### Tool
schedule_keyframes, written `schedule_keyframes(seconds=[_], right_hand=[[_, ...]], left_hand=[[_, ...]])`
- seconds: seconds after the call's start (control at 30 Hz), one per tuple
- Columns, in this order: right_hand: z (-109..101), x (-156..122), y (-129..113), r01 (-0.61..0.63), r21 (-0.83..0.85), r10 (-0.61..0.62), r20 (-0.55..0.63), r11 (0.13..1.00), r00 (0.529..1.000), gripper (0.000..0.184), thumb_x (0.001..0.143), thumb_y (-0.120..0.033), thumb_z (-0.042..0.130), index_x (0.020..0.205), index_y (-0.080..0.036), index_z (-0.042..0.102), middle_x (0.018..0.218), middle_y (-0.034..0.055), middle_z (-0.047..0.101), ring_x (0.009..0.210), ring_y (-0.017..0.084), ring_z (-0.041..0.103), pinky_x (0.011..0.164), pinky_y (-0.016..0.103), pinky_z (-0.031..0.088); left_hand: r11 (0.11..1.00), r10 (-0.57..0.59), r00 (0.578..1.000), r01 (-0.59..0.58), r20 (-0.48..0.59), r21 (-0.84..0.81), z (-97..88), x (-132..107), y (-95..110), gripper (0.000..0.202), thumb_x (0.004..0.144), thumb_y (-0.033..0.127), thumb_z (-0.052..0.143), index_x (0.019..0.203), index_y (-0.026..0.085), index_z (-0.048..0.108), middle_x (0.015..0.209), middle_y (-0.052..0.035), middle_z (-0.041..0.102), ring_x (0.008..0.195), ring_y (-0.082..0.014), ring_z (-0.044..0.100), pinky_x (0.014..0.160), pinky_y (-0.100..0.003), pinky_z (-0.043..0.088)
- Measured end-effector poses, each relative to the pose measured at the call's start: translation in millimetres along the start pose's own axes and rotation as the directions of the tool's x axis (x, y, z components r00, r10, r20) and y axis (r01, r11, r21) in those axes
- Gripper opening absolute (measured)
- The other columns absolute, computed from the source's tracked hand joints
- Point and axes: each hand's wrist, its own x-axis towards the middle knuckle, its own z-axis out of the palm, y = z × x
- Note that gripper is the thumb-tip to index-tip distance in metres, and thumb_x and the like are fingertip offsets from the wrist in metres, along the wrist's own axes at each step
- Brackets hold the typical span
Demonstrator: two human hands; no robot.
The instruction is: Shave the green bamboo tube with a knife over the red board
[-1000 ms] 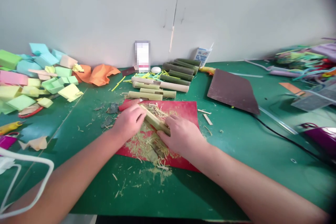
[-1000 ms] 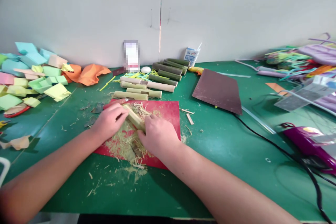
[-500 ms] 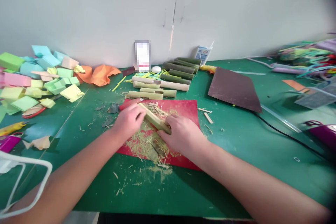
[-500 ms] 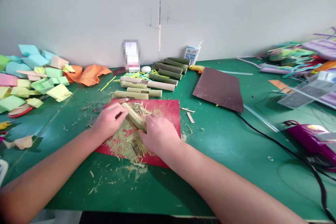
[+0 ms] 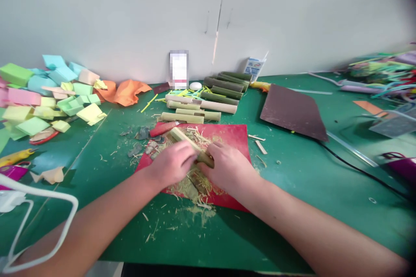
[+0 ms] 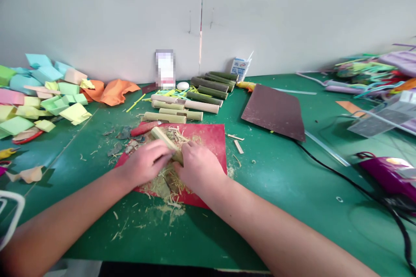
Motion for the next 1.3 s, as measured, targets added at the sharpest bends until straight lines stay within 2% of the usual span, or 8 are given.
schedule_keyframes(seconds=[0.13,0.3,0.43,0.6,0.73,0.9,1.03,1.3], right_hand=[[-1,-1,-1,-0.013,-0.007,0.014,0.007,1.000,1.000,0.021,0.073,-0.034,0.061,0.064,-0.020,0.048,0.069,0.0003,0.054,0.059,0.012,0.047,0.051,0.026,0.030],[0,-1,-1,0.006,-0.014,-0.006,0.002,1.000,1.000,0.019,0.072,-0.034,0.061,0.068,-0.020,0.049,0.071,0.0007,0.054,0.061,0.013,0.048,0.052,0.027,0.030],[2,-2,-1,-0.008,-0.017,0.008,0.002,1.000,1.000,0.021,0.073,-0.035,0.061,0.067,-0.020,0.048,0.071,0.0004,0.054,0.060,0.013,0.048,0.051,0.027,0.030],[2,-3,-2,0.014,-0.024,-0.015,-0.012,1.000,1.000,0.019,0.071,-0.034,0.063,0.070,-0.020,0.049,0.073,0.0006,0.055,0.063,0.014,0.050,0.053,0.027,0.031],[2,-3,-3,0.001,-0.025,-0.001,-0.001,1.000,1.000,0.021,0.072,-0.035,0.062,0.068,-0.020,0.049,0.072,0.0007,0.055,0.062,0.014,0.050,0.053,0.028,0.031],[0,-5,-4,0.016,-0.055,-0.016,0.001,0.998,1.000,0.018,0.073,-0.033,0.062,0.072,-0.020,0.050,0.075,0.0010,0.057,0.065,0.014,0.053,0.053,0.027,0.031],[-4,-5,-6,-0.012,-0.079,0.013,0.011,0.997,1.000,0.022,0.075,-0.040,0.058,0.071,-0.020,0.050,0.076,0.0013,0.058,0.063,0.014,0.053,0.051,0.027,0.029],[-6,-2,-6,-0.017,-0.116,0.017,0.003,0.993,1.000,0.018,0.077,-0.036,0.055,0.070,-0.020,0.053,0.074,0.0022,0.057,0.064,0.014,0.053,0.052,0.028,0.029]], left_hand=[[0.992,-0.090,0.972,0.108,-0.218,0.072,-2.5,3,-13,0.017,0.088,0.017,0.049,0.075,0.014,0.060,0.077,-0.0049,0.058,0.075,-0.0151,0.057,0.072,-0.031,0.048],[0.999,-0.008,1.000,0.007,-0.024,-0.038,-0.8,4,-5,0.013,0.088,0.016,0.049,0.089,0.014,0.061,0.085,-0.0058,0.061,0.080,-0.0146,0.058,0.073,-0.027,0.049],[0.994,-0.095,0.981,0.103,-0.167,0.037,-1.3,5,-8,0.015,0.088,0.017,0.049,0.079,0.014,0.061,0.081,-0.0057,0.060,0.078,-0.0160,0.057,0.074,-0.031,0.048],[0.999,-0.023,0.999,0.022,-0.037,-0.033,-3.0,3,-7,0.014,0.088,0.016,0.047,0.086,0.015,0.061,0.084,-0.0058,0.061,0.078,-0.0150,0.058,0.073,-0.029,0.048],[0.993,-0.103,0.981,0.112,-0.166,0.045,-4.0,3,-10,0.017,0.088,0.018,0.048,0.076,0.014,0.060,0.078,-0.0056,0.059,0.076,-0.0157,0.057,0.072,-0.031,0.048],[0.998,-0.024,0.999,0.022,-0.032,-0.054,-1.2,2,-2,0.014,0.089,0.017,0.047,0.090,0.015,0.061,0.088,-0.0065,0.062,0.082,-0.0154,0.059,0.076,-0.030,0.050],[0.998,-0.060,0.985,0.056,-0.162,-0.026,-3.3,3,-12,0.012,0.087,0.017,0.050,0.085,0.015,0.062,0.085,-0.0056,0.063,0.081,-0.0163,0.060,0.080,-0.035,0.050],[0.995,-0.101,0.979,0.097,-0.178,-0.033,-5.7,3,-22,0.010,0.084,0.014,0.054,0.089,0.016,0.062,0.088,-0.0053,0.063,0.085,-0.0162,0.060,0.082,-0.033,0.050]])
